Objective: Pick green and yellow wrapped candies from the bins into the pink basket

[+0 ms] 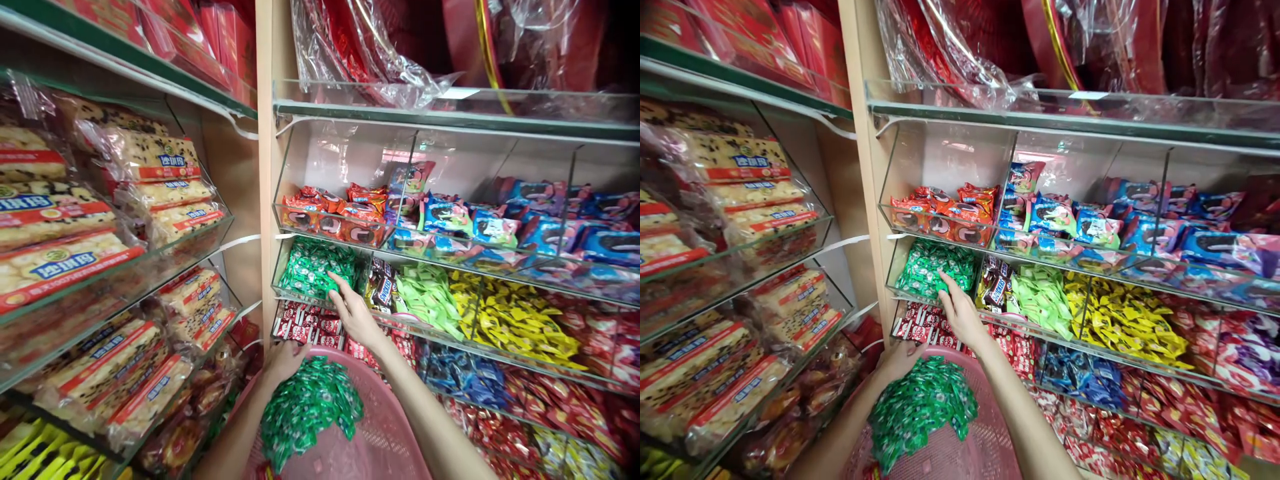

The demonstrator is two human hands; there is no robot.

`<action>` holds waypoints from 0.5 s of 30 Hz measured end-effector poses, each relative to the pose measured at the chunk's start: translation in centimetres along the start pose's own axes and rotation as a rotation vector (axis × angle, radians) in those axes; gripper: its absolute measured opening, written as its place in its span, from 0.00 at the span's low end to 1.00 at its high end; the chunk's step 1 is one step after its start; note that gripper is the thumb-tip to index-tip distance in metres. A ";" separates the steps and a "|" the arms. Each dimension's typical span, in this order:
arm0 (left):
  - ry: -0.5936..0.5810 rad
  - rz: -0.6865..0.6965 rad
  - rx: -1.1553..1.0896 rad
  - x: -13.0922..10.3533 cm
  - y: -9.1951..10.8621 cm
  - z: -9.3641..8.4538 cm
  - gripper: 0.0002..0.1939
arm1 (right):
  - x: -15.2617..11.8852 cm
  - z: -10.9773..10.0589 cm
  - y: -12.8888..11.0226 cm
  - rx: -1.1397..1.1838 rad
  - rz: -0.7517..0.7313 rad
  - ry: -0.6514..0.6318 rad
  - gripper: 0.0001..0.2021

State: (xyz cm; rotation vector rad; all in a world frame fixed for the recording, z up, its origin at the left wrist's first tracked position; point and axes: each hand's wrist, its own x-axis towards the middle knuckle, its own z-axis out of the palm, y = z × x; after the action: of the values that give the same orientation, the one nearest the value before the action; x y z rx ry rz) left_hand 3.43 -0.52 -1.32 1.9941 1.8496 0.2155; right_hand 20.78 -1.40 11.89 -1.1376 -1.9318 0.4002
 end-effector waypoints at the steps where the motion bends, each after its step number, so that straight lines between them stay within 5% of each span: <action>1: -0.001 -0.008 -0.001 -0.2 0.1 0.0 0.35 | -1.0 -0.3 -0.5 0.001 0.008 -0.004 0.22; 5: 0.021 0.000 -0.005 -0.8 0.3 -0.1 0.36 | -6.0 -0.6 -0.8 0.006 0.084 -0.017 0.21; 9: 0.031 -0.003 -0.008 -1.1 0.1 0.2 0.36 | -10.8 0.2 1.8 -0.025 0.194 -0.154 0.16; 15: 0.065 0.015 0.015 -0.8 -0.3 0.4 0.35 | -13.4 1.0 5.4 -0.058 0.210 -0.232 0.13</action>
State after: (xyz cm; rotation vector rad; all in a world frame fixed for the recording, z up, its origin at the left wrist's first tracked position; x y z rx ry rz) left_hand 3.22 -1.32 -1.64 2.0340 1.8825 0.2746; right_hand 26.19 -9.52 1.20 -1.3896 -2.0396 0.6160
